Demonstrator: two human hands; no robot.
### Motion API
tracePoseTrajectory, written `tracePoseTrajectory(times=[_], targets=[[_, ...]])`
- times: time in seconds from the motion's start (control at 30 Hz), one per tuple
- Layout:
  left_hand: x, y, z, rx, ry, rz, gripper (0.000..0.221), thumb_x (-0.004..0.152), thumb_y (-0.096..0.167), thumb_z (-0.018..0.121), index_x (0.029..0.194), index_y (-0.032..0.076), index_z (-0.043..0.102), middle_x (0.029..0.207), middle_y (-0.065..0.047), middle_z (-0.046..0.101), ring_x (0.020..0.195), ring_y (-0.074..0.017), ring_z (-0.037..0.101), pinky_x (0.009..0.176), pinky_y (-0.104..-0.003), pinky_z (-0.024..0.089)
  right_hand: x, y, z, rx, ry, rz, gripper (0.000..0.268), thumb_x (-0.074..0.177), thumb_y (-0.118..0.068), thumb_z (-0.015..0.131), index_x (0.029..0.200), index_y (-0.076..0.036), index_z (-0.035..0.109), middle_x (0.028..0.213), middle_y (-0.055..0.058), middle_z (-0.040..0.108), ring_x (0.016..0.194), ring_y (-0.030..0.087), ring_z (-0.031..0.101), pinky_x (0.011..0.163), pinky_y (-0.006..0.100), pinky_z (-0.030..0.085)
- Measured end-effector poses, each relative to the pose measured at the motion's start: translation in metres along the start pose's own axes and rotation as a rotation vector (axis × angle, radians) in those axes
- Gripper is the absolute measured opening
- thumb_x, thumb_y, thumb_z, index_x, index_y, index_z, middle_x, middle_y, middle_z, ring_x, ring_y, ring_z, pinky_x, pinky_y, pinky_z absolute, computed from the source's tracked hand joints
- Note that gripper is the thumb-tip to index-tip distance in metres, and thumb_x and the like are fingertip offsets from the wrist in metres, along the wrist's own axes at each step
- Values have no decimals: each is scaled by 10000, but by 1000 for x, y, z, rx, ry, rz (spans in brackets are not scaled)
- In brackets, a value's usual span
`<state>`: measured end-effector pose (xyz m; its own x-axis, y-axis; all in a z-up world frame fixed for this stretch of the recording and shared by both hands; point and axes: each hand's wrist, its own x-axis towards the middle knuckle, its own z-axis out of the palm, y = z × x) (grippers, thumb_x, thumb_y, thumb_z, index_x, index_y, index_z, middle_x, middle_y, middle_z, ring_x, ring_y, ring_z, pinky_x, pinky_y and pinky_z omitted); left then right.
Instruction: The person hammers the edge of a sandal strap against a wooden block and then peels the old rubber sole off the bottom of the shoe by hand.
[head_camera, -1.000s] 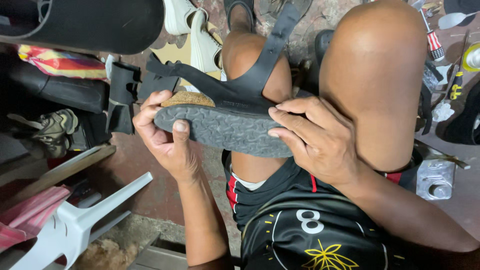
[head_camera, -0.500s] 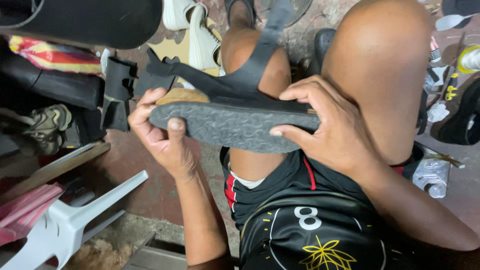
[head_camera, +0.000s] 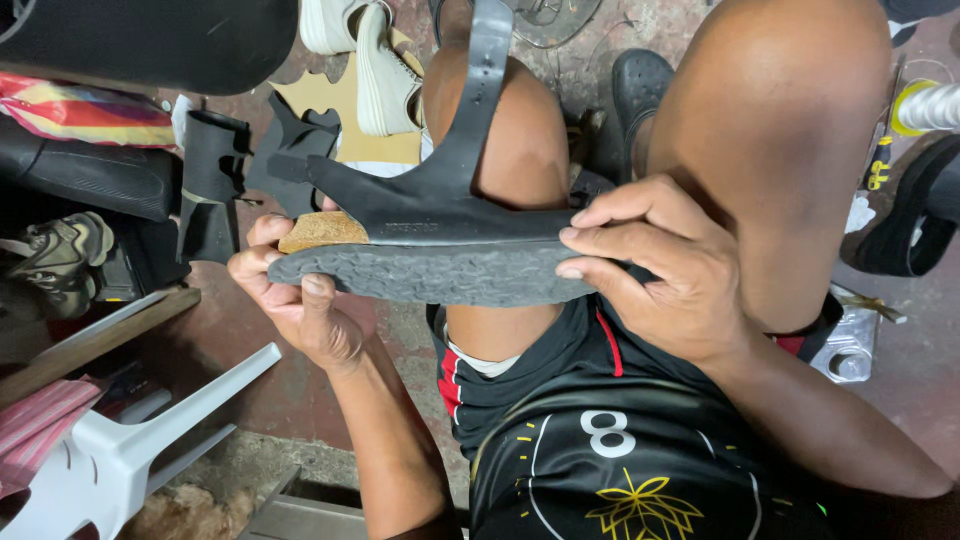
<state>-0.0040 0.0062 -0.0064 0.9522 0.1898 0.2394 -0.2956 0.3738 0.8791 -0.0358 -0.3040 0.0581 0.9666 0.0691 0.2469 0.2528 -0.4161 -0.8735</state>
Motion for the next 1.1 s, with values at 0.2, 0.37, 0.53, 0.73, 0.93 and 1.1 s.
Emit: tracePoseTrajectory(times=[0.2, 0.37, 0.53, 0.73, 0.93, 1.1], targets=[[-3, -4, -4, -105, 24, -18, 417, 948, 118, 826, 1195, 136, 490, 1315, -53, 540, 1143, -230, 680, 1173, -472, 495, -10, 3, 7, 505, 34, 231, 432, 901, -48, 789, 1251, 13, 545, 1238, 94, 571, 1139, 129, 635, 1004, 299, 556], [-4, -5, -10, -121, 30, -25, 414, 954, 107, 822, 1204, 135, 492, 1327, -54, 544, 1130, -221, 697, 1157, -458, 509, -28, 21, 5, 637, -119, 404, 265, 983, 3, 689, 1222, 33, 578, 1132, 86, 661, 1058, 111, 639, 953, 268, 524], [-1, -3, -2, -74, 41, -42, 463, 940, 151, 852, 1224, 124, 488, 1338, -70, 540, 1148, -223, 666, 1166, -468, 516, -33, 32, 7, 763, -81, 443, 168, 1040, -12, 644, 1190, 25, 579, 1098, 78, 665, 1016, 102, 620, 924, 269, 505], [5, 20, 23, 248, -26, 64, 432, 960, 257, 849, 1188, 76, 529, 1374, -112, 580, 1214, -197, 549, 1100, -350, 442, 0, 9, -8, 269, -69, 307, 396, 898, -95, 729, 1253, -10, 576, 1201, 113, 615, 1087, 152, 630, 933, 296, 536], [23, 63, 83, 547, -375, 90, 253, 1013, 187, 788, 1140, 38, 629, 1337, -126, 603, 1206, -219, 581, 1070, -321, 463, 39, -49, -21, -245, -56, -148, 531, 734, -131, 892, 1215, -41, 685, 1147, 127, 660, 1037, 270, 637, 882, 381, 529], [46, 75, 131, 567, -687, 136, 226, 1002, 139, 762, 1178, 38, 660, 1332, -140, 633, 1218, -224, 649, 1075, -307, 533, 47, -53, -19, -179, -69, -240, 527, 766, -119, 925, 1216, -47, 659, 1120, 102, 635, 966, 208, 640, 830, 311, 529]])
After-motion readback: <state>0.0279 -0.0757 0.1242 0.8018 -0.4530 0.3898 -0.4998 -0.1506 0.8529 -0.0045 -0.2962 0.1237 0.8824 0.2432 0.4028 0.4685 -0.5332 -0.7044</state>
